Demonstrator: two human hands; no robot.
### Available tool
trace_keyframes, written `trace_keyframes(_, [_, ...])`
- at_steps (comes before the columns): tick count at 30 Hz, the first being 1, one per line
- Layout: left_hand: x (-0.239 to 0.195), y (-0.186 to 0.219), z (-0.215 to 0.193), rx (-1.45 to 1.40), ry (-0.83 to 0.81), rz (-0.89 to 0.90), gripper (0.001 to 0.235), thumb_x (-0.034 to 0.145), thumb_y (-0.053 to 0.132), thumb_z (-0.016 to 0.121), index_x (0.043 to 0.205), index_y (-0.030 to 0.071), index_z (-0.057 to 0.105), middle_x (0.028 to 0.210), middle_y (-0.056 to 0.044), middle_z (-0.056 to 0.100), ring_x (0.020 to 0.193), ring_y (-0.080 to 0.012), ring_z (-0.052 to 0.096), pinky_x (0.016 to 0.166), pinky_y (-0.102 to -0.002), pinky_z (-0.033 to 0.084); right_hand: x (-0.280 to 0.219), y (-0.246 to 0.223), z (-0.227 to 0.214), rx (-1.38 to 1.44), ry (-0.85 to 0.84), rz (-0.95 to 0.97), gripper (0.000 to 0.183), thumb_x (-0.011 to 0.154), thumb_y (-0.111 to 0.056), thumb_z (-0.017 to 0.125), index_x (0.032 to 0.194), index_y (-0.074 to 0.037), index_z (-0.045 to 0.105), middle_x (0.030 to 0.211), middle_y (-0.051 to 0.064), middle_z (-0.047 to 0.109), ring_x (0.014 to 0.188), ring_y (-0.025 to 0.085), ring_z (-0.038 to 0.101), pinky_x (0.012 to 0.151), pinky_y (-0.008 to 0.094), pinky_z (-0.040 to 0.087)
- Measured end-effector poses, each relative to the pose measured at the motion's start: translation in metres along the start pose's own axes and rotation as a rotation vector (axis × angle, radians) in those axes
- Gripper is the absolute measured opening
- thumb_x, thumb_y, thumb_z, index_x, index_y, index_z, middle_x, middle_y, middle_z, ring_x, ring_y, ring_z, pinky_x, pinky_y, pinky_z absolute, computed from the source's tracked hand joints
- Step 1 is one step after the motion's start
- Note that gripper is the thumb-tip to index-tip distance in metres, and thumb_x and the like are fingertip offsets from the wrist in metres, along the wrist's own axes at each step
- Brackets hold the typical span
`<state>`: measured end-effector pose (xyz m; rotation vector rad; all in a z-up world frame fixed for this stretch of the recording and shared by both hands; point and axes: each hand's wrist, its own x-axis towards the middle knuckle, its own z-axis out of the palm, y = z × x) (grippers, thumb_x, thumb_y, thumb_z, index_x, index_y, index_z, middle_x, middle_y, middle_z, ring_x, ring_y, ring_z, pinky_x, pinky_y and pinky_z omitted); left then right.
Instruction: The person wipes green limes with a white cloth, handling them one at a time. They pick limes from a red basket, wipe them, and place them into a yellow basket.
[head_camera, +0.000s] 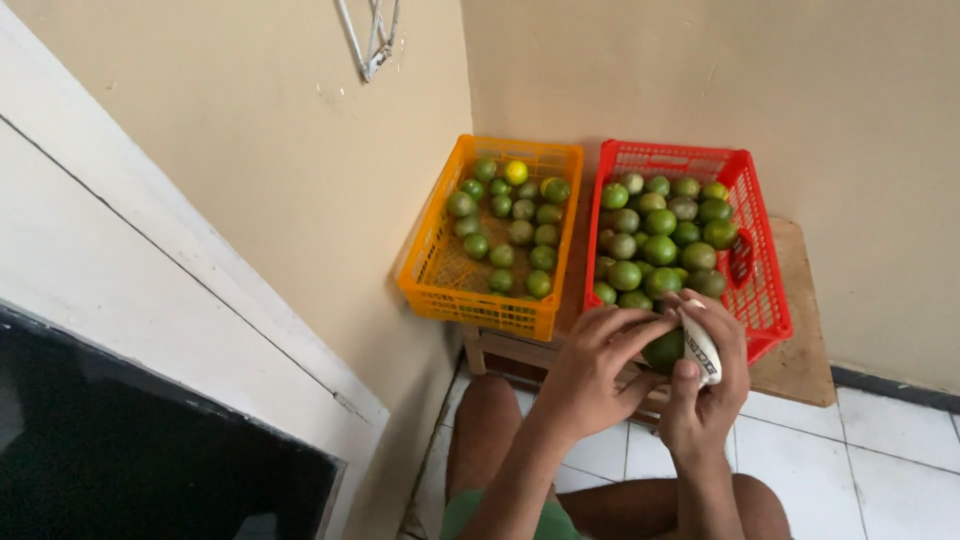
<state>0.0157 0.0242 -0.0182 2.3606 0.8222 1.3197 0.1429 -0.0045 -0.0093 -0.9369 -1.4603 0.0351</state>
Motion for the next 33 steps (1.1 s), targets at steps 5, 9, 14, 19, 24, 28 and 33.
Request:
trace_keyframes(5, [0.003, 0.004, -0.014, -0.219, 0.006, -0.038, 0.049, 0.092, 0.017, 0.073, 0.139, 0.008, 0.059, 0.132, -0.011, 0.066, 0.122, -0.0297, 0.064, 0.109, -0.044, 0.054, -0.004, 0.004, -0.001, 0.115, 0.042, 0.076, 0.058, 0.106, -0.050, 0.044, 0.127, 0.002, 0.058, 0.137, 0.026, 0.059, 0.125, 0.042, 0.064, 0.109, 0.049, 0.053])
trace_keyframes(9, [0.004, 0.004, -0.018, -0.289, -0.078, -0.089, 0.044, 0.101, 0.019, 0.064, 0.142, 0.007, 0.055, 0.130, -0.012, 0.066, 0.115, -0.0274, 0.066, 0.103, -0.044, 0.055, 0.000, 0.005, -0.007, -0.046, -0.049, -0.085, 0.052, 0.108, -0.046, 0.041, 0.128, -0.002, 0.060, 0.135, 0.026, 0.060, 0.127, 0.040, 0.062, 0.108, 0.051, 0.052])
trace_keyframes(14, [0.003, 0.004, -0.015, -0.308, -0.090, -0.065, 0.042, 0.101, 0.010, 0.063, 0.142, 0.009, 0.054, 0.134, -0.012, 0.067, 0.122, -0.0288, 0.067, 0.103, -0.041, 0.056, -0.002, -0.004, -0.005, 0.149, 0.057, 0.052, 0.049, 0.110, -0.043, 0.041, 0.122, -0.001, 0.062, 0.127, 0.022, 0.063, 0.127, 0.038, 0.064, 0.112, 0.049, 0.053])
trace_keyframes(19, [0.006, 0.004, -0.022, -0.339, -0.158, -0.090, 0.042, 0.109, 0.014, 0.050, 0.150, 0.013, 0.044, 0.131, -0.015, 0.065, 0.105, -0.0251, 0.072, 0.089, -0.037, 0.064, 0.001, -0.002, 0.003, 0.209, 0.080, 0.114, 0.045, 0.110, -0.043, 0.043, 0.124, -0.004, 0.061, 0.129, 0.019, 0.063, 0.127, 0.035, 0.063, 0.112, 0.045, 0.053])
trace_keyframes(24, [0.007, 0.012, -0.027, -0.355, -0.167, -0.173, 0.047, 0.105, 0.044, 0.048, 0.142, 0.015, 0.052, 0.143, -0.013, 0.060, 0.134, -0.0289, 0.058, 0.102, -0.041, 0.056, -0.006, 0.015, 0.007, 0.455, 0.089, 0.589, 0.043, 0.104, -0.040, 0.047, 0.126, -0.007, 0.063, 0.125, 0.017, 0.071, 0.120, 0.026, 0.068, 0.099, 0.035, 0.055])
trace_keyframes(28, [0.006, 0.011, -0.026, -0.289, -0.168, -0.233, 0.050, 0.101, 0.049, 0.052, 0.139, 0.016, 0.052, 0.138, -0.011, 0.055, 0.127, -0.0291, 0.058, 0.103, -0.043, 0.049, -0.006, 0.014, 0.007, 0.438, 0.081, 0.587, 0.043, 0.103, -0.041, 0.049, 0.125, -0.008, 0.065, 0.123, 0.014, 0.071, 0.114, 0.024, 0.068, 0.093, 0.034, 0.057])
trace_keyframes(33, [0.006, 0.006, -0.023, -0.286, -0.137, -0.154, 0.042, 0.105, 0.039, 0.051, 0.140, 0.016, 0.054, 0.135, -0.011, 0.057, 0.127, -0.0277, 0.058, 0.106, -0.042, 0.050, -0.004, 0.006, 0.006, 0.369, 0.054, 0.491, 0.042, 0.105, -0.040, 0.046, 0.125, -0.008, 0.064, 0.125, 0.012, 0.071, 0.119, 0.023, 0.067, 0.102, 0.036, 0.055])
